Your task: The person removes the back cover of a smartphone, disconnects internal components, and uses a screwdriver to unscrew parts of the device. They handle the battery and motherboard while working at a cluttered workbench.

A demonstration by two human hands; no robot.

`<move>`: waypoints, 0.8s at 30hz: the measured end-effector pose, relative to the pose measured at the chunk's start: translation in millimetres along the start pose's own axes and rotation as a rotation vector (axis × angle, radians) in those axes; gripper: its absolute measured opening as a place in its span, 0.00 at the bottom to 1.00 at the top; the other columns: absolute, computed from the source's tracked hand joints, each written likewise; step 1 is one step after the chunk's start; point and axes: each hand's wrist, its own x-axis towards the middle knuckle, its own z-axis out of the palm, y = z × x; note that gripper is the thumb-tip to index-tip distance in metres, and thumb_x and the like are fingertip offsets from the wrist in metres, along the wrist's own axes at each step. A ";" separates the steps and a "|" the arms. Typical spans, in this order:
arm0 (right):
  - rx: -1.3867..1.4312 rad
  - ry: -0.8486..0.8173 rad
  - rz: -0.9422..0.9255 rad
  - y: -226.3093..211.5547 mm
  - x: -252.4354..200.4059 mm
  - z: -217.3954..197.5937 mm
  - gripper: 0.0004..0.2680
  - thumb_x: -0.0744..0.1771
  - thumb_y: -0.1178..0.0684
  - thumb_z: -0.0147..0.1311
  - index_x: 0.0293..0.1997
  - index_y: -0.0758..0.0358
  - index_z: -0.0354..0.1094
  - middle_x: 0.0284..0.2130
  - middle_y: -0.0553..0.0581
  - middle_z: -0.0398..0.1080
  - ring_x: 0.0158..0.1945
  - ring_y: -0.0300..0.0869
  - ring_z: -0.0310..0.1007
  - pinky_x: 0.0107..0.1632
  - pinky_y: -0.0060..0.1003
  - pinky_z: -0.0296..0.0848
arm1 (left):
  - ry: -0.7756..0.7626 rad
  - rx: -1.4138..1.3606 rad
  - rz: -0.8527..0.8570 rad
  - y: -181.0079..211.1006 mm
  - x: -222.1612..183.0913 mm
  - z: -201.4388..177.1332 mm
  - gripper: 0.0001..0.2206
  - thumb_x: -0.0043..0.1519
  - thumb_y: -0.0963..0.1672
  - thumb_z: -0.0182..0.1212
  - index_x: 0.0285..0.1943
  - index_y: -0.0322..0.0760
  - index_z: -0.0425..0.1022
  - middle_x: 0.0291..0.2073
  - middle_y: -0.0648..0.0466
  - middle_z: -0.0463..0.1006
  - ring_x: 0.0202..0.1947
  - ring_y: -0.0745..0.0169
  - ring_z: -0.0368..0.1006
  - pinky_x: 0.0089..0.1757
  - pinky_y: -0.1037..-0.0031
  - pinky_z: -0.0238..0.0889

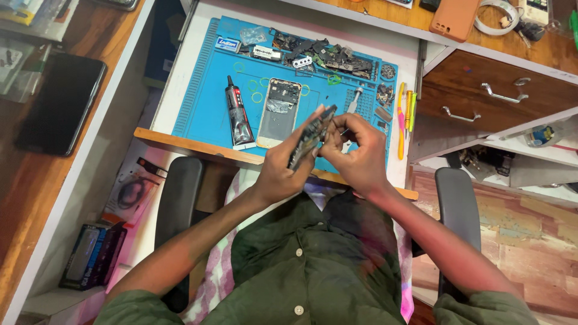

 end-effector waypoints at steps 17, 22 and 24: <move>0.283 0.074 0.194 -5.7 -9.3 19.8 0.06 0.69 0.57 0.59 0.46 0.71 0.73 0.39 0.53 0.76 0.38 0.32 0.77 0.40 0.27 0.77 | 0.106 0.126 0.110 -3.6 -2.0 2.1 0.29 0.68 0.33 0.55 0.80 0.37 0.56 0.58 0.46 0.78 0.48 0.62 0.81 0.49 0.74 0.73; 0.232 0.079 0.171 -2.1 -14.0 20.8 0.06 0.69 0.58 0.57 0.47 0.70 0.71 0.38 0.51 0.74 0.39 0.31 0.73 0.40 0.28 0.76 | 0.056 0.220 0.351 -2.6 1.6 1.9 0.37 0.58 0.28 0.51 0.80 0.34 0.53 0.71 0.40 0.67 0.64 0.42 0.73 0.61 0.63 0.69; 0.228 0.065 0.162 0.1 -14.5 21.0 0.06 0.69 0.59 0.56 0.47 0.70 0.71 0.37 0.51 0.74 0.39 0.31 0.73 0.41 0.28 0.76 | 0.041 0.235 0.385 -1.4 2.3 1.6 0.38 0.55 0.28 0.51 0.79 0.34 0.53 0.72 0.39 0.65 0.66 0.40 0.72 0.64 0.61 0.67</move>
